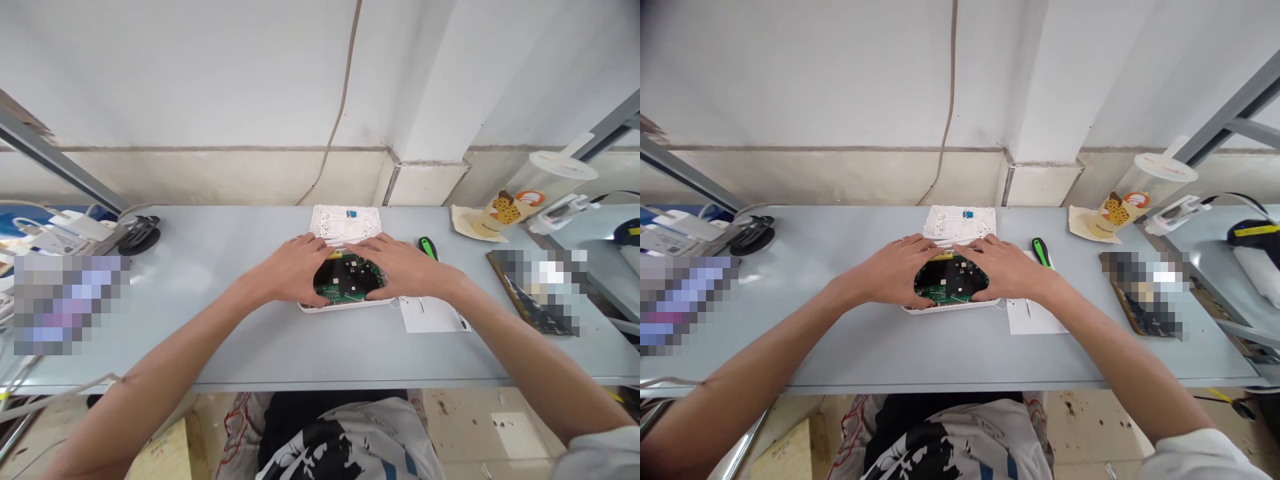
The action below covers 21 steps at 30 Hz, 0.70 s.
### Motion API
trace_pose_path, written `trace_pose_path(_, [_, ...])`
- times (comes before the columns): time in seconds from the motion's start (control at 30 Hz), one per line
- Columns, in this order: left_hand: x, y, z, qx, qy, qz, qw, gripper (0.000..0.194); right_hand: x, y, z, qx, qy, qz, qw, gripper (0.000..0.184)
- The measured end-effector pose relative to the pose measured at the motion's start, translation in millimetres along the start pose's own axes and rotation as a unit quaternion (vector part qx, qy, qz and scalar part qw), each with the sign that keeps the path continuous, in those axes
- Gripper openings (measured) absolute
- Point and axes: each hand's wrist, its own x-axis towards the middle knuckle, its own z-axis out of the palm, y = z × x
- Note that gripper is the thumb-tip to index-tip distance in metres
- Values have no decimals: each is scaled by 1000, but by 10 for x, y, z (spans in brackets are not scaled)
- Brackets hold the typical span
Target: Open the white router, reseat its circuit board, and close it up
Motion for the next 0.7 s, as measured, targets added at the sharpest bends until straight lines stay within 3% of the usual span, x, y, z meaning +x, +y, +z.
trace_pose_path(0.2, [-2,-25,30,-11,8,-5,1000,78,-21,-49,-26,-12,-8,13,1000,84])
trace_pose_path(0.37, [-71,-90,139,-68,43,13,997,72,-157,-64,152,12,67,17,998,30])
trace_pose_path(0.43, [-107,-98,174,-103,48,20,993,60,-191,-94,221,22,99,22,995,20])
trace_pose_path(0.6, [-151,-70,239,-156,66,50,984,22,-191,-67,285,93,166,35,981,14])
trace_pose_path(0.7, [-142,-50,270,-187,63,63,978,11,-187,14,255,172,220,52,959,12])
